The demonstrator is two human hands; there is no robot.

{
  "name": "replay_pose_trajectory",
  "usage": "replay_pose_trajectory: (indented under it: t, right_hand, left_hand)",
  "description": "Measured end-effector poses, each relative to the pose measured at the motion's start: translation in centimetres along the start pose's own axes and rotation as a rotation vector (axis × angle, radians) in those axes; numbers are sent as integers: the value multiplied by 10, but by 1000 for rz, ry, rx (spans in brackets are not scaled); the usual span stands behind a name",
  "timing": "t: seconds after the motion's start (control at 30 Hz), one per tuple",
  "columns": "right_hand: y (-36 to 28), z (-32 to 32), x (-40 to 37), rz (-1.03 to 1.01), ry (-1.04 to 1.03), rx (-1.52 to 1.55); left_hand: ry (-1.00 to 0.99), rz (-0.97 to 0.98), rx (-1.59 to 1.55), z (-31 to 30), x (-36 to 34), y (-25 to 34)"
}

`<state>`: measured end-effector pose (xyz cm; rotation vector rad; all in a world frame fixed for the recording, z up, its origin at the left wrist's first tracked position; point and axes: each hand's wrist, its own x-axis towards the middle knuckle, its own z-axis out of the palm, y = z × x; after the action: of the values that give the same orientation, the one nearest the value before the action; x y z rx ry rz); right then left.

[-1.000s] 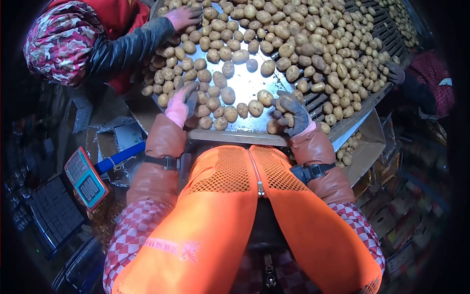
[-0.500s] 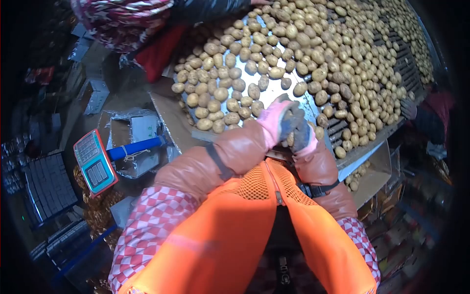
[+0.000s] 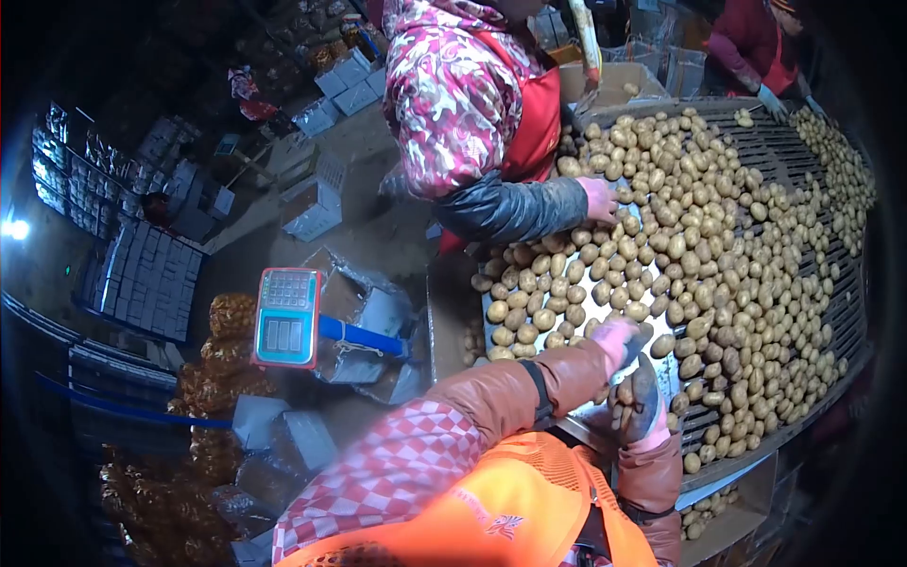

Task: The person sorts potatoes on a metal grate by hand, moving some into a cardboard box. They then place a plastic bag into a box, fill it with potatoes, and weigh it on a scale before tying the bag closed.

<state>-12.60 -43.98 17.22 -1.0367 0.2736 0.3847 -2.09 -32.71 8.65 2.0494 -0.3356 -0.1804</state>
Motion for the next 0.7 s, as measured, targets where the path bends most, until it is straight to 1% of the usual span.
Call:
replay_pose_trajectory:
  t: [0.03,0.07,0.1,0.13,0.17,0.2,0.27,0.3,0.33,0.37,0.4,0.43,0.47,0.53,0.6,0.63,0.67,0.7]
  right_hand:
    - [10,-25,17,71,58,82]
    - [20,-47,33,151,122,165]
    - [6,-44,31,125,99,208]
    - [-13,-22,26,172,308,119]
    - [-7,-34,34,104,259,127]
    - [12,-61,44,41,232,132]
    - [46,-99,44,-248,117,-391]
    - [37,-87,38,-412,114,-624]
    - [30,-80,16,-298,199,-689]
    - [45,-90,4,-438,178,-705]
    - [57,-100,2,-614,137,-716]
    - [48,-95,-15,-299,199,-601]
    - [48,-103,-18,-230,165,-453]
    - [48,-117,-25,-87,132,-154]
    - [42,-121,-34,186,244,392]
    - [33,-115,-33,205,298,477]
    - [31,-117,-36,196,322,492]
    - [31,-119,-41,184,291,502]
  left_hand:
    - [81,137,166,-14,9,0]
    - [28,85,444,-41,20,19]
    - [55,154,544,-55,30,17]
    - [120,205,761,-54,43,-4]
    - [-124,-35,955,-69,60,-3]
    - [-50,-77,915,-78,54,-12]
    - [103,-151,821,-96,46,-37]
    - [-25,-225,771,-96,40,-40]
    - [-150,-303,722,-95,35,-45]
    - [-28,-65,781,-89,7,-39]
    - [-184,9,859,-89,-11,-25]
    - [-276,58,770,-92,-26,-30]
    - [-304,16,824,-93,-39,-22]
    - [-255,-29,766,-109,-53,-21]
    - [-182,64,783,-117,-58,-65]
    - [-126,60,843,-115,-62,-79]
    - [-45,86,906,-110,-61,-61]
    - [29,74,730,-108,-57,-86]
